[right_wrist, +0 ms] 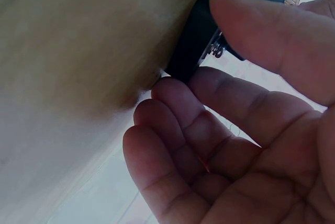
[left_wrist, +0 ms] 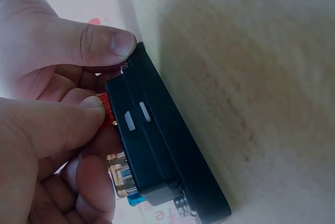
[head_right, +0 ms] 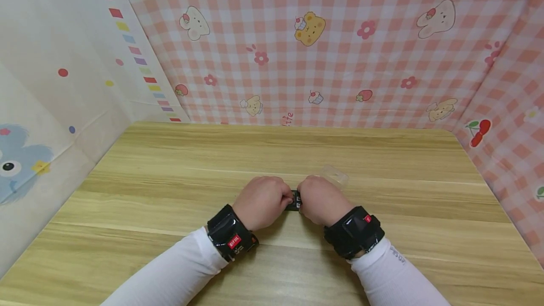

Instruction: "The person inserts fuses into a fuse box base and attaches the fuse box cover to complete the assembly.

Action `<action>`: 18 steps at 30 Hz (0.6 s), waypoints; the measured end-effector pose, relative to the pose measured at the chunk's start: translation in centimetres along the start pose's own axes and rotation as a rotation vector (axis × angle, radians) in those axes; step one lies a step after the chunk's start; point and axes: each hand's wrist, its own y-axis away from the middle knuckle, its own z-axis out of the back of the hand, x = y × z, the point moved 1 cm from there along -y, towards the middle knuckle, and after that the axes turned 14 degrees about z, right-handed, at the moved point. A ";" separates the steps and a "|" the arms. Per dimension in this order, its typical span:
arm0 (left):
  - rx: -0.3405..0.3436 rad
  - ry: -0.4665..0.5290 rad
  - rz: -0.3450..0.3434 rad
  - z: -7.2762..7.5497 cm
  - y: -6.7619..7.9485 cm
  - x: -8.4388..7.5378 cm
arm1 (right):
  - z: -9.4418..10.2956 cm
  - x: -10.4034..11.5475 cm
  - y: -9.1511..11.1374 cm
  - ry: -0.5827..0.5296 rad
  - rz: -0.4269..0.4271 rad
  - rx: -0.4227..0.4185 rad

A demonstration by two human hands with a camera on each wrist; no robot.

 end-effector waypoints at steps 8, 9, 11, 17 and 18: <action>-0.004 -0.007 -0.004 -0.2 0.0 0.0 | 0.0 0.0 0.0 -0.008 -0.015 0.008; -0.002 -0.006 -0.003 -0.2 0.0 0.0 | 0.0 0.0 0.0 -0.008 -0.015 0.007; 0.000 -0.006 -0.002 -0.2 0.0 0.0 | 0.0 0.0 0.0 -0.006 -0.013 0.005; 0.007 -0.009 -0.004 -0.2 0.0 0.0 | 0.0 0.0 0.0 -0.007 -0.015 0.006; 0.005 -0.013 -0.006 -0.2 0.0 0.0 | 0.0 0.0 0.0 -0.007 -0.015 0.006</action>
